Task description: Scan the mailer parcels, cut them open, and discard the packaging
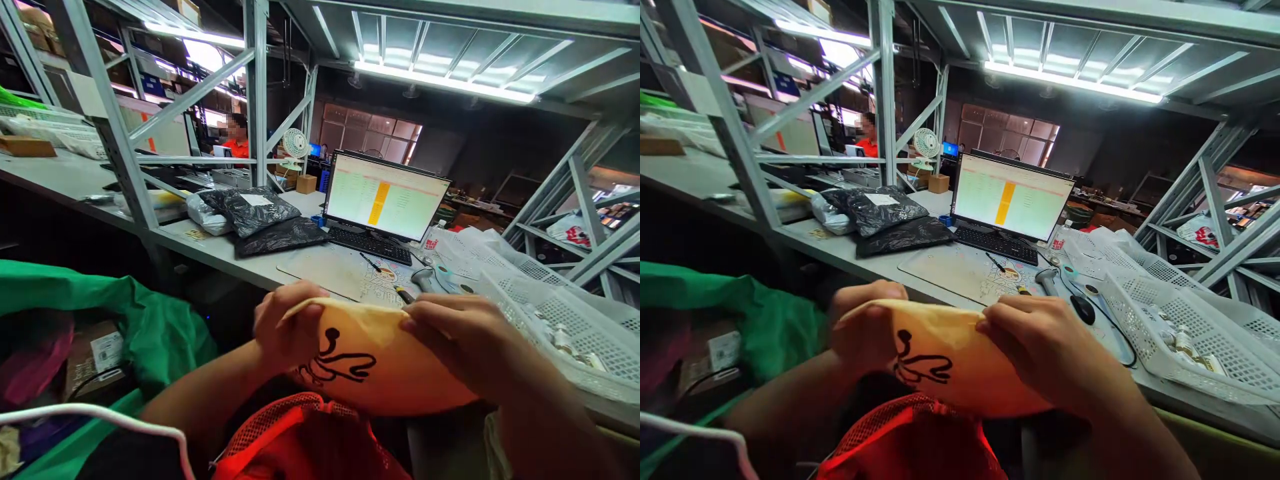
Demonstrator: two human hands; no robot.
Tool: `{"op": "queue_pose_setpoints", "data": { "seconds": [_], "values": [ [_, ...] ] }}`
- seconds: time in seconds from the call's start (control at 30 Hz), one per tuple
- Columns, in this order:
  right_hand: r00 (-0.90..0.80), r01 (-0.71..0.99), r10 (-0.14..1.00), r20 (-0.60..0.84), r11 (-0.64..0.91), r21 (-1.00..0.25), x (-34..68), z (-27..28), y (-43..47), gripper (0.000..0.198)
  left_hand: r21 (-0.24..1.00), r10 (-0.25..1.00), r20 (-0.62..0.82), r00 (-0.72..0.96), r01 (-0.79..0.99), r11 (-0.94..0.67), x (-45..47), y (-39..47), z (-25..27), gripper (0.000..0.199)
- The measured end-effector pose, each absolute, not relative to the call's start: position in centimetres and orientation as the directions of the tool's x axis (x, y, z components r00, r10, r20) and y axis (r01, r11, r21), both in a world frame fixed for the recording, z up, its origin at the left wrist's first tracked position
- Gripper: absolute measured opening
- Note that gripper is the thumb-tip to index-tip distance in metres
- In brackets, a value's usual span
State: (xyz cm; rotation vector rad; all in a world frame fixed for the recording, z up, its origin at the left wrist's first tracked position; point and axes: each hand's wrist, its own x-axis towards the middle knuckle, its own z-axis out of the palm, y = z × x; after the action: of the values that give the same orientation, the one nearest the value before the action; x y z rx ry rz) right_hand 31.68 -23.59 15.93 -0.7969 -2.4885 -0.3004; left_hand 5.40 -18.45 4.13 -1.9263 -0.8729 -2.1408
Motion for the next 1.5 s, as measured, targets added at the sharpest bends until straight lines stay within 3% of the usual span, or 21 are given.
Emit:
{"op": "queue_pose_setpoints", "data": {
  "seconds": [0.1, 0.2, 0.33, 0.4, 0.47, 0.63, 0.8, 0.9, 1.1, 1.3, 1.5],
  "values": [
    [-0.633, 0.689, 0.58, 0.513, 0.724, 0.031, 32.3, 13.5, -20.1, 0.042, 0.326, 0.27, 0.945, -0.182, 0.532, -0.781, 6.9, -15.2, 3.8, 0.015],
    [-0.496, 0.799, 0.717, 0.489, 0.598, -0.065, 33.7, 11.9, -16.1, 0.052, 0.332, 0.355, 0.929, -0.105, 0.66, -0.674, 8.1, -12.8, 3.9, 0.026],
    [-0.468, 0.796, 0.79, 0.396, 0.571, -0.199, 35.4, 10.5, -12.2, 0.056, 0.231, 0.599, 0.726, 0.337, 0.701, -0.674, 10.2, -11.6, 4.3, 0.037],
    [-0.479, 0.776, 0.791, 0.382, 0.585, -0.238, 35.9, 10.1, -11.2, 0.056, 0.176, 0.602, 0.573, 0.557, 0.633, -0.754, 11.7, -11.1, 4.3, 0.037],
    [-0.472, 0.752, 0.8, 0.37, 0.585, -0.304, 36.2, 9.9, -10.7, 0.056, 0.148, 0.557, 0.496, 0.666, 0.567, -0.81, 13.1, -10.5, 3.8, 0.039],
    [-0.407, 0.708, 0.866, 0.291, 0.5, -0.499, 37.0, 8.6, -9.7, 0.051, 0.128, 0.519, 0.506, 0.689, 0.536, -0.835, 15.6, -9.2, 2.0, 0.04],
    [-0.387, 0.715, 0.895, 0.222, 0.443, -0.54, 37.3, 6.3, -9.2, 0.05, 0.065, 0.518, 0.47, 0.715, 0.557, -0.828, 17.0, -9.1, 1.0, 0.033],
    [-0.326, 0.769, 0.917, 0.23, 0.399, -0.5, 37.3, 5.4, -9.9, 0.048, 0.011, 0.447, 0.521, 0.727, 0.518, -0.856, 17.3, -9.5, 0.3, 0.032],
    [-0.273, 0.901, 0.921, 0.279, 0.346, -0.262, 36.8, 4.8, -10.6, 0.035, -0.101, 0.246, 0.527, 0.814, 0.347, -0.932, 16.8, -12.7, 0.4, 0.028],
    [-0.126, 0.99, 0.96, 0.25, 0.105, 0.098, 37.4, 4.6, -8.7, 0.04, -0.02, 0.337, 0.442, 0.831, 0.385, -0.923, 15.0, -17.4, 0.0, 0.026],
    [-0.107, 0.982, 0.963, 0.247, 0.063, 0.18, 38.2, 4.1, -7.4, 0.048, 0.055, 0.292, 0.526, 0.799, 0.311, -0.949, 11.5, -20.3, -1.5, 0.024]
  ]
}}
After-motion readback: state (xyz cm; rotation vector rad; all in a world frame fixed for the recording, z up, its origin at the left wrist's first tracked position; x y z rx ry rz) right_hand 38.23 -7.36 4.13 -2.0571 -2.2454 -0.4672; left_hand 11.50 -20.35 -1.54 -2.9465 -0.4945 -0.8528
